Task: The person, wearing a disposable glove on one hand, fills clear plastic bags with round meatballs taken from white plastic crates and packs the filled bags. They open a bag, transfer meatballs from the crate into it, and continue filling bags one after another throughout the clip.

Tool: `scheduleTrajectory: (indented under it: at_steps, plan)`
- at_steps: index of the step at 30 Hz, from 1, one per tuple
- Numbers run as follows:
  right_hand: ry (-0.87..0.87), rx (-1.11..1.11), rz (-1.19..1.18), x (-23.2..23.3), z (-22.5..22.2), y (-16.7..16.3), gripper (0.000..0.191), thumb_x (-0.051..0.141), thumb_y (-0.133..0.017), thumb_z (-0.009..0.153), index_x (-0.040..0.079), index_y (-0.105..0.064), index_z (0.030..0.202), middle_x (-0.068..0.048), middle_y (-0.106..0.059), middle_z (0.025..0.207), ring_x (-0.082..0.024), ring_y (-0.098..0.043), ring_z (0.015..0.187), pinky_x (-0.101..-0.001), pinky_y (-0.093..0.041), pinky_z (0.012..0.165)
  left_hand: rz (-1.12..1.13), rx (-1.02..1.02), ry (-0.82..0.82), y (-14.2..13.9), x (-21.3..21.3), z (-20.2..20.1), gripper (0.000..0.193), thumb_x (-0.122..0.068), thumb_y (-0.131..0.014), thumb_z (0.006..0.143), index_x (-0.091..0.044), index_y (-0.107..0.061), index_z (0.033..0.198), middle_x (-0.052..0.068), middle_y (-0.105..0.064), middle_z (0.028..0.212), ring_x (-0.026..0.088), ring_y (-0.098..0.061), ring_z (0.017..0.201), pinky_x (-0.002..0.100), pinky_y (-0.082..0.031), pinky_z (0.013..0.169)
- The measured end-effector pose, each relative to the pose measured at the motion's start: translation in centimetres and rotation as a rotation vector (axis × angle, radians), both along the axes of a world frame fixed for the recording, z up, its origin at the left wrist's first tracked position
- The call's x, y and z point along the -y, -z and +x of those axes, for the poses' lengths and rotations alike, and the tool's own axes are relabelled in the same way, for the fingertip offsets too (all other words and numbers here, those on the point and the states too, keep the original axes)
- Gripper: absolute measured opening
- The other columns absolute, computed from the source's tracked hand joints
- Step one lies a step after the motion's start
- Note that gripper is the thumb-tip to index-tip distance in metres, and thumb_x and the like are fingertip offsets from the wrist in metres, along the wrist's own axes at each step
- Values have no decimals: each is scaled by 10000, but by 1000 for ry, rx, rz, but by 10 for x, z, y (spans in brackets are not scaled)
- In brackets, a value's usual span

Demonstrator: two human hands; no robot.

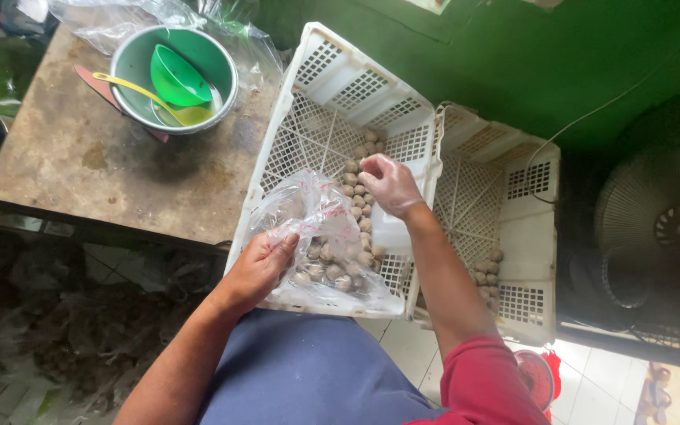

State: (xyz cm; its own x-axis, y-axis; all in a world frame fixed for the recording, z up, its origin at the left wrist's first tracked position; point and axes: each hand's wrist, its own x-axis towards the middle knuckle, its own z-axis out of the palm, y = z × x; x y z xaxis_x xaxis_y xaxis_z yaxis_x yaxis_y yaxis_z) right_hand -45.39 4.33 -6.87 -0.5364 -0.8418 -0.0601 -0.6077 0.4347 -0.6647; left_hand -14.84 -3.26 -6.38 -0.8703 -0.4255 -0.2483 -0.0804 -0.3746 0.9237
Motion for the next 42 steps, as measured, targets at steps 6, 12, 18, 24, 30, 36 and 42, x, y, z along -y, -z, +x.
scheduleTrajectory:
  at_steps: [6,12,18,24,30,36,42]
  plan:
    - [-2,-331,190,68,-33,27,656,288,-784,804,109,-586,1403,-246,-458,1510,-430,-505,1311,-468,-439,1089,58,13,-23,0,2,-1,344,-301,-499,1082,-109,-564,804,-92,-399,596,32,-315,497,246,-258,437]
    - [-85,-354,369,92,-46,33,697,452,-752,852,45,-569,1388,-247,-483,1506,-426,-479,1376,-472,-380,1169,71,23,-34,-7,3,1,356,-312,-487,1088,-108,-572,809,-96,-395,599,36,-325,506,245,-274,455]
    - [-114,-525,427,101,-54,54,714,554,-672,868,39,-567,1352,-278,-500,1435,-417,-426,1357,-486,-321,1143,103,12,-61,-3,3,3,311,-292,-501,1085,-93,-603,868,-100,-392,626,30,-312,521,239,-254,458]
    - [-150,-497,424,92,-59,57,763,600,-645,874,41,-556,1385,-220,-505,1451,-380,-467,1370,-507,-342,1166,156,9,-72,4,0,5,259,-280,-503,1078,-73,-625,982,-102,-414,672,25,-325,554,233,-269,475]
    - [-98,-466,387,95,-56,44,772,600,-738,782,102,-575,1349,-278,-478,1435,-425,-409,1373,-473,-349,1116,111,-19,-13,1,1,5,286,-276,-506,1102,-69,-618,939,-99,-401,673,30,-323,563,240,-272,480]
    - [10,-333,348,94,-48,58,685,513,-713,812,29,-605,1285,-264,-648,1233,-427,-622,1153,-485,-470,1011,97,54,4,0,2,5,247,-282,-494,1050,-110,-653,970,-104,-408,655,24,-318,556,241,-272,482]
    - [100,-373,256,81,-13,70,368,365,-585,906,68,-719,1077,-257,-708,1128,-404,-675,1069,-500,-520,974,110,20,84,-1,4,6,310,-302,-491,1087,-99,-576,868,-97,-387,639,27,-304,537,239,-256,468]
